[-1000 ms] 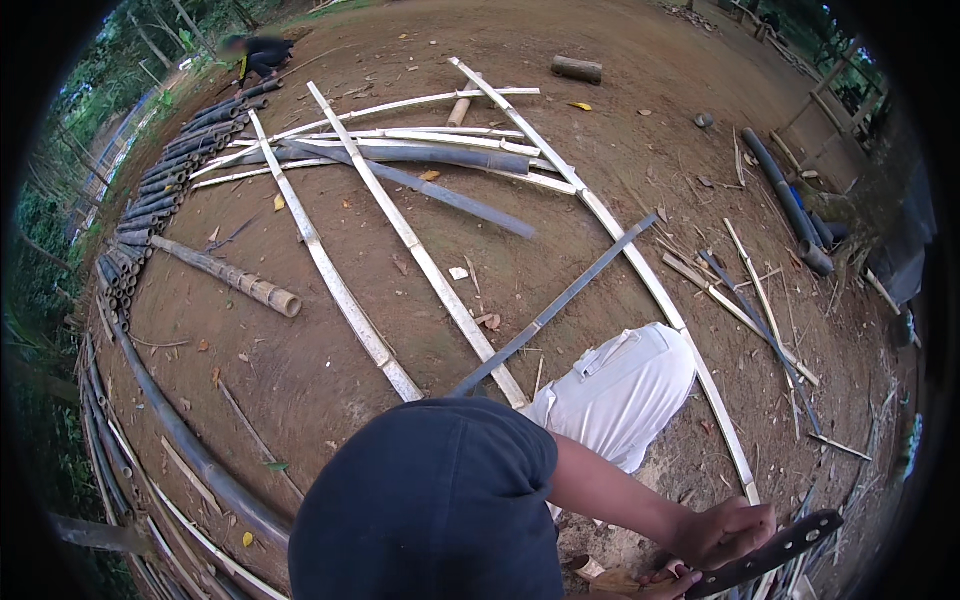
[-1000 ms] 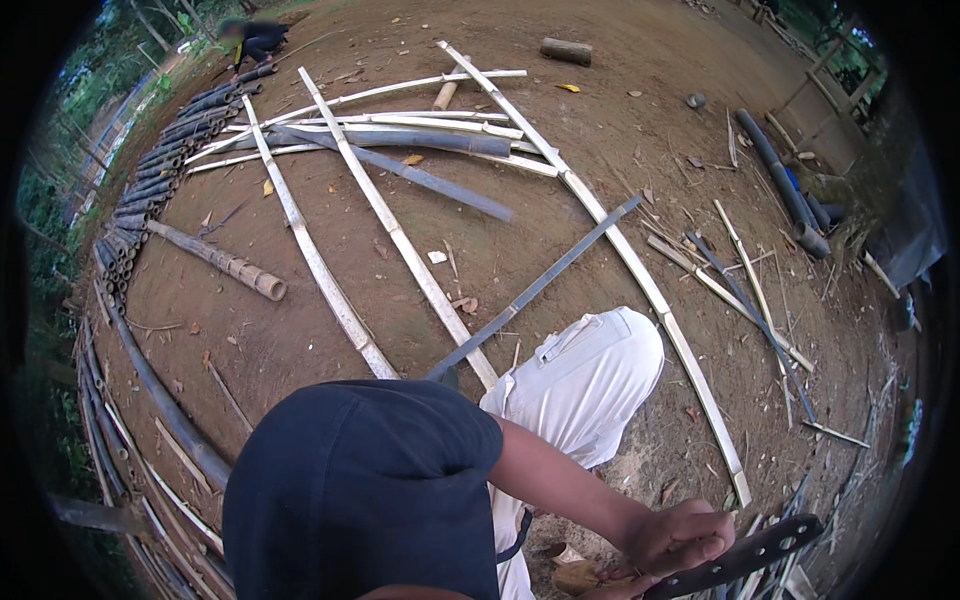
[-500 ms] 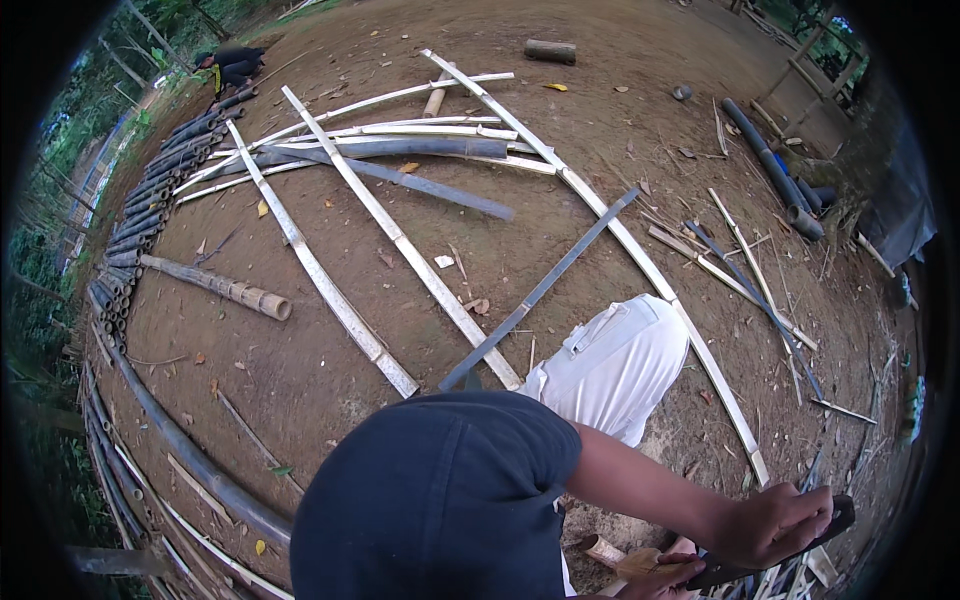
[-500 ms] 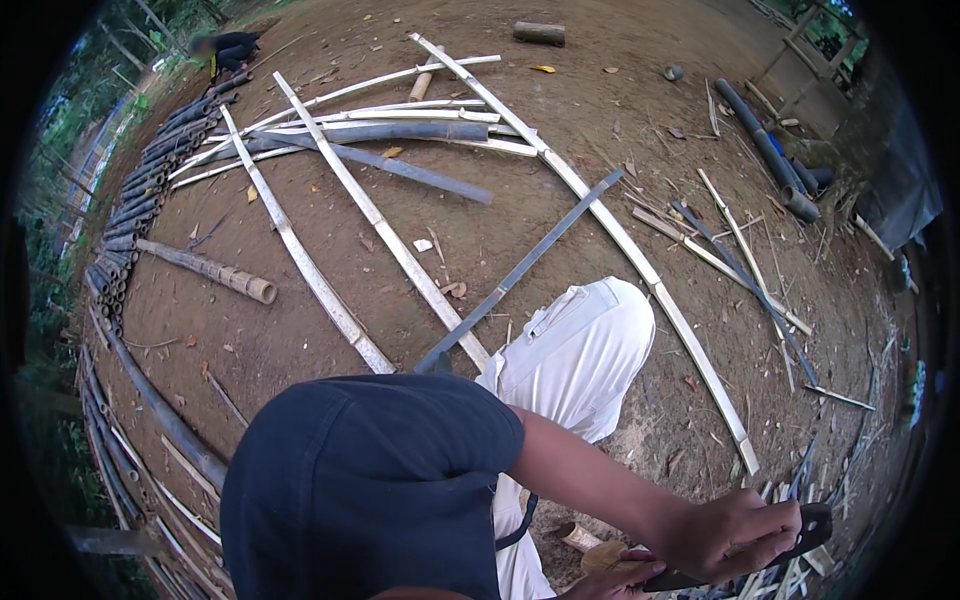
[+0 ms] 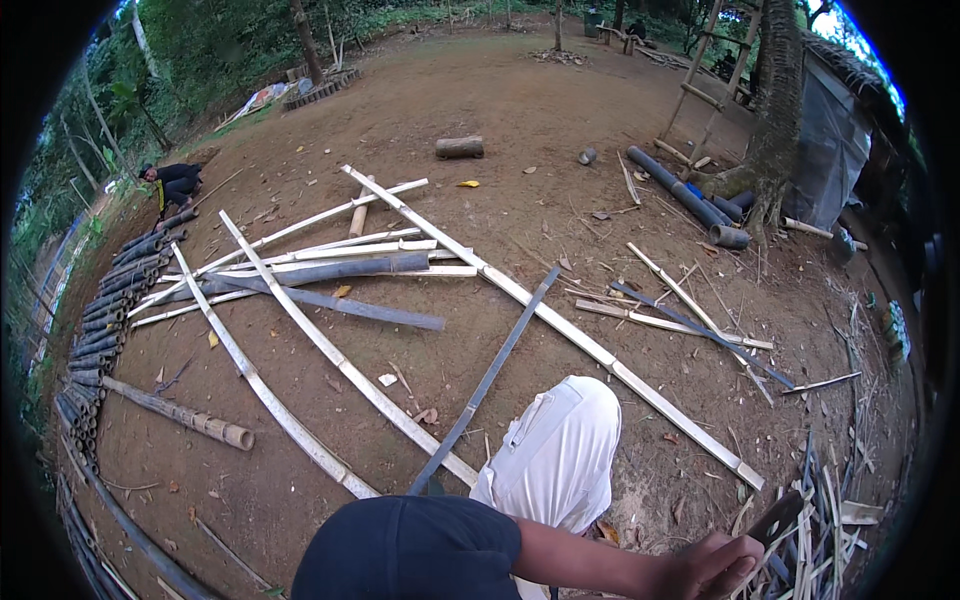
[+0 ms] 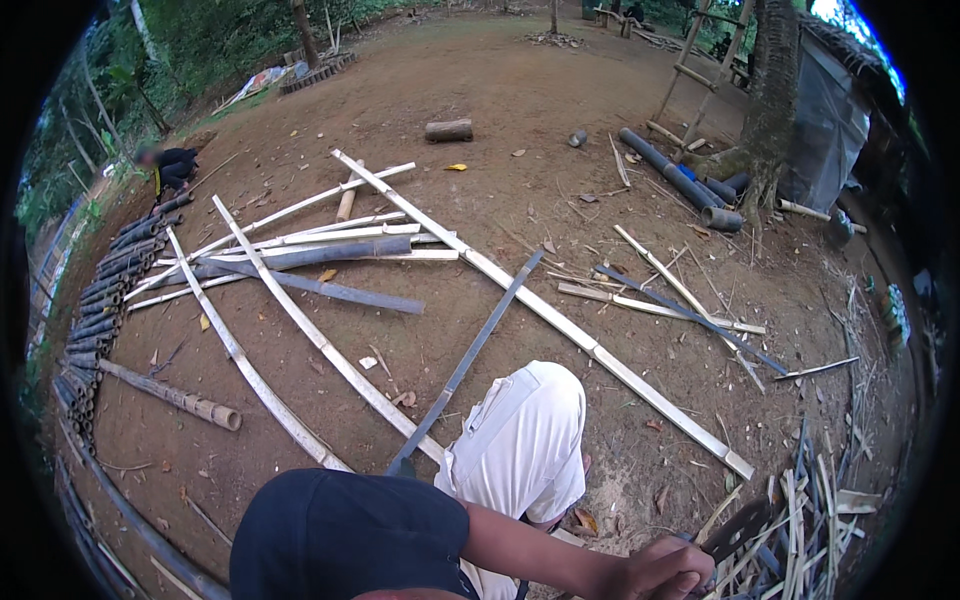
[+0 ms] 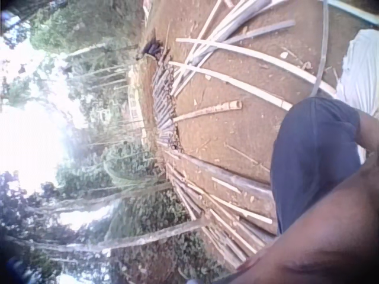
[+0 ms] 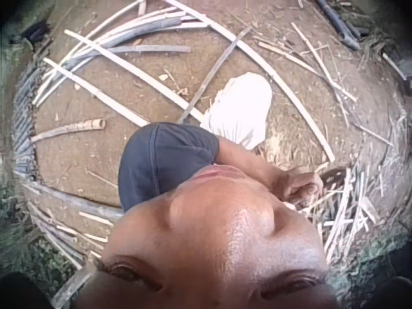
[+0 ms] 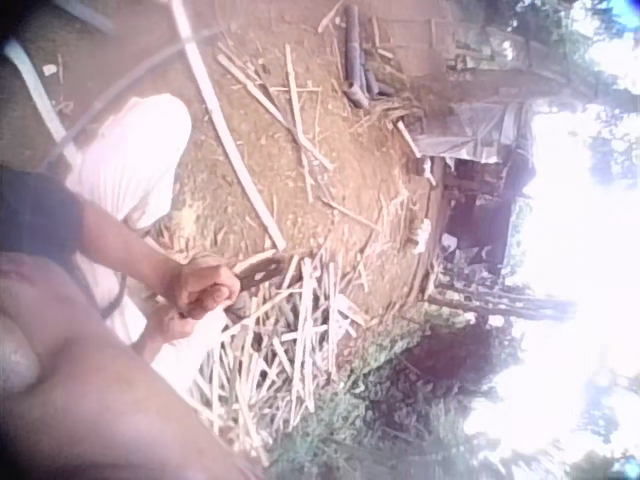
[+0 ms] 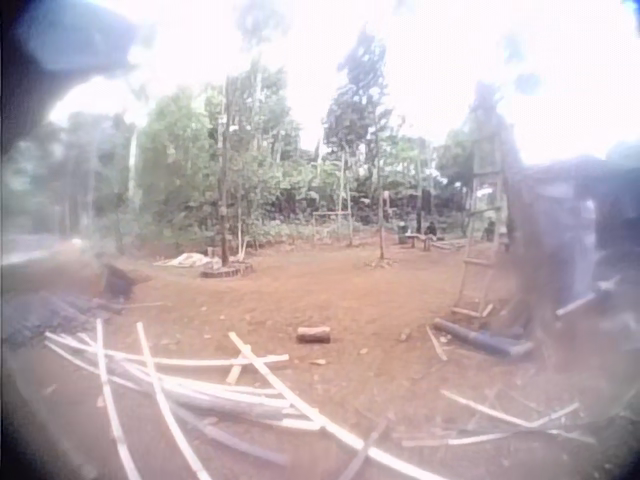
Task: The person is stripping thin layers from a bamboo pole using a machete. They pull the blade along the length of the pole repeatedly to shave off fine strips.
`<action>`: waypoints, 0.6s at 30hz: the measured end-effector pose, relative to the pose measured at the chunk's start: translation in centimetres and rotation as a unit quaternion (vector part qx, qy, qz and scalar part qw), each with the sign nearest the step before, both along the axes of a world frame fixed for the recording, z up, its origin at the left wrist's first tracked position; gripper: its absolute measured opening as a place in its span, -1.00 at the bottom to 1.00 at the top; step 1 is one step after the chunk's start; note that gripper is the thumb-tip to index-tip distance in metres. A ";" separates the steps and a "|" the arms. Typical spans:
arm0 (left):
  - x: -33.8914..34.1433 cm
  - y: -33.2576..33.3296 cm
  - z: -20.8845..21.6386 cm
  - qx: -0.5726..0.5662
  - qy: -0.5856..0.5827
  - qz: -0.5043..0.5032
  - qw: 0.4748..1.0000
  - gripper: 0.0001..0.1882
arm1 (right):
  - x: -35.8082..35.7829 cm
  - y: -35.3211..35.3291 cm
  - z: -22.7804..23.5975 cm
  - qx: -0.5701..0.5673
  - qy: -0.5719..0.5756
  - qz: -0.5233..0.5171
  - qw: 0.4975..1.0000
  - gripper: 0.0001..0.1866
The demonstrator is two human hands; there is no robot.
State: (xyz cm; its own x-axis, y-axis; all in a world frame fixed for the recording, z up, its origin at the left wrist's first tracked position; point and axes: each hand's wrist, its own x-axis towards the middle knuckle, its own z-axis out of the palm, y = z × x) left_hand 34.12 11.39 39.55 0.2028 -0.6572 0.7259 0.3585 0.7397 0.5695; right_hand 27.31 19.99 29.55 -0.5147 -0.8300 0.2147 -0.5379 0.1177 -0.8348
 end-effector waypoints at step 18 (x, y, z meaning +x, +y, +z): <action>-1.8 0.4 -1.8 -0.078 -0.049 0.004 0.996 -0.82 | 0.0 -2.2 0.3 -0.018 0.009 0.062 0.998 -0.60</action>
State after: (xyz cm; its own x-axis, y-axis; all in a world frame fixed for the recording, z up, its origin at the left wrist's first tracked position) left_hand 32.32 11.83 37.79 0.1320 -0.5334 0.8355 0.3004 0.8248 0.4791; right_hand 27.30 17.80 29.84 -0.4053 -0.8782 0.2539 -0.5606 0.0194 -0.8279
